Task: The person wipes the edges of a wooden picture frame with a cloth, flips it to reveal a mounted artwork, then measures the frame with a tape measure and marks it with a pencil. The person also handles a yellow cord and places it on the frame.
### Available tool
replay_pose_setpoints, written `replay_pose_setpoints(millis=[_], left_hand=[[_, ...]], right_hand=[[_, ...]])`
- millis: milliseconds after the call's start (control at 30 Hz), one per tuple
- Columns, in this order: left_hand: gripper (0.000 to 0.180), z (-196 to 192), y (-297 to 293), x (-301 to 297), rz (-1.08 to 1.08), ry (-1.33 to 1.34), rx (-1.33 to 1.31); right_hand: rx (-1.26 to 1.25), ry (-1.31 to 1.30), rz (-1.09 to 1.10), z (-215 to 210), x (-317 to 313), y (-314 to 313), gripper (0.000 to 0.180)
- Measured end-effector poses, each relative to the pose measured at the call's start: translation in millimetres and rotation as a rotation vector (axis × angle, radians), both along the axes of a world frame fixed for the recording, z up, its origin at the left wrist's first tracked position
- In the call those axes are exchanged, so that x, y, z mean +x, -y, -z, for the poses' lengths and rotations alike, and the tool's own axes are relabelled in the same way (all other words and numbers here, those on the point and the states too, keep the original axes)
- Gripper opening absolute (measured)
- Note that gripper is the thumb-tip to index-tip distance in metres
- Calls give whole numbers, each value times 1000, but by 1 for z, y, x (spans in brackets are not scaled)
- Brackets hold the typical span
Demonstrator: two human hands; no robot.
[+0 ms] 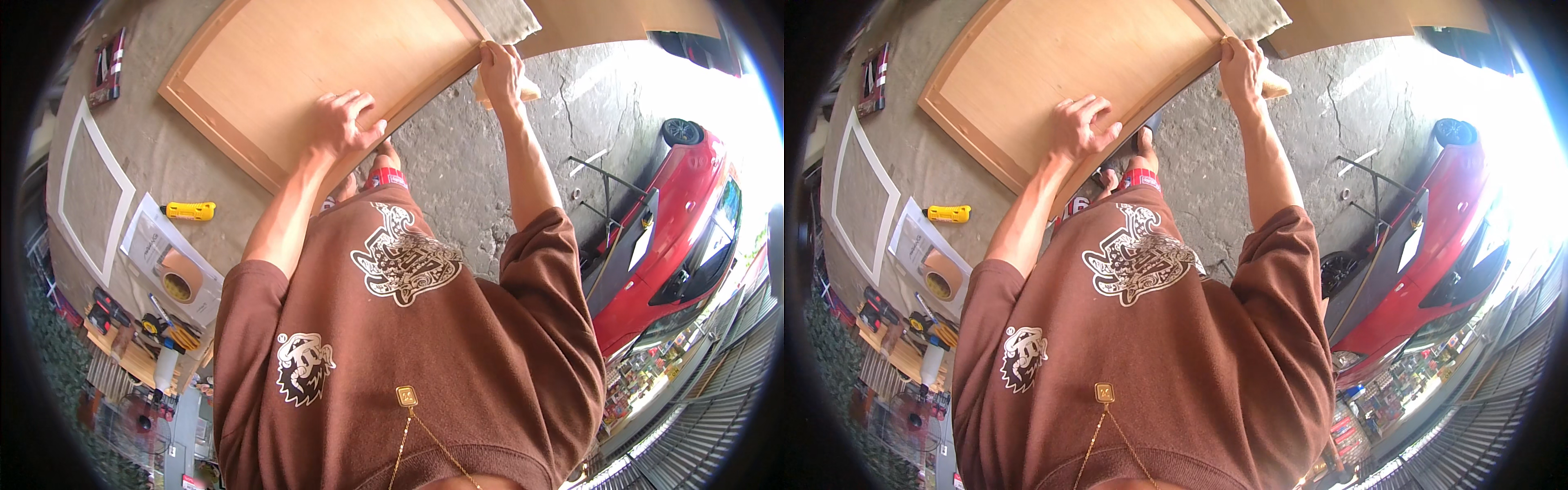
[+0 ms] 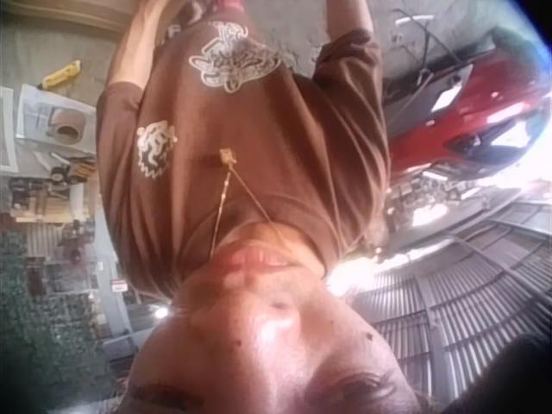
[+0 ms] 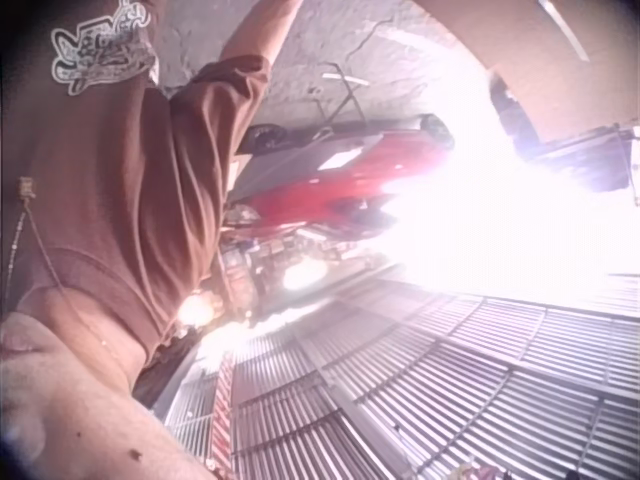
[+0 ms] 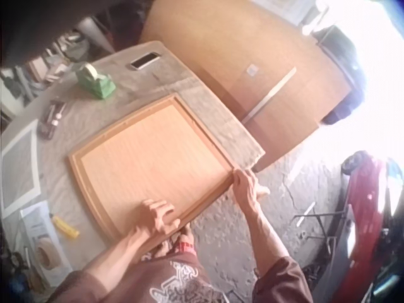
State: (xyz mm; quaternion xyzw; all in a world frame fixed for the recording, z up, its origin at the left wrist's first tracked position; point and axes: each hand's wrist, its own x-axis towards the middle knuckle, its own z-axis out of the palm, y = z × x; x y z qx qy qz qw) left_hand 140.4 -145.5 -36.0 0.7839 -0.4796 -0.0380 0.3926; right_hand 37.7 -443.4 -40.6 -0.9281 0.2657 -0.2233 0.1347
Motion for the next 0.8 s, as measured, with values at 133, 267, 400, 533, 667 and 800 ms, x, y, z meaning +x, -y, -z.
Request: replay_pose_setpoints(millis=[133,267,400,533,667,800], left_hand=[[26,2,1,0,0,4,-5],[27,2,1,1,26,-17,-25],[28,6,0,2,32,-49,-39],[30,1,-1,4,36,-62,-34],[29,1,-1,4,28,-124,-62],[29,5,-2,4,19,-125,-51]], right_hand=[[100,-54,-16,-1,3,-2,21],[133,11,-5,5,3,-8,20],[233,-62,64,2,2,-24,23],[315,-141,133,-12,2,-49,26],[378,-288,223,-27,1,-71,28],[493,-384,283,-36,0,-97,30]])
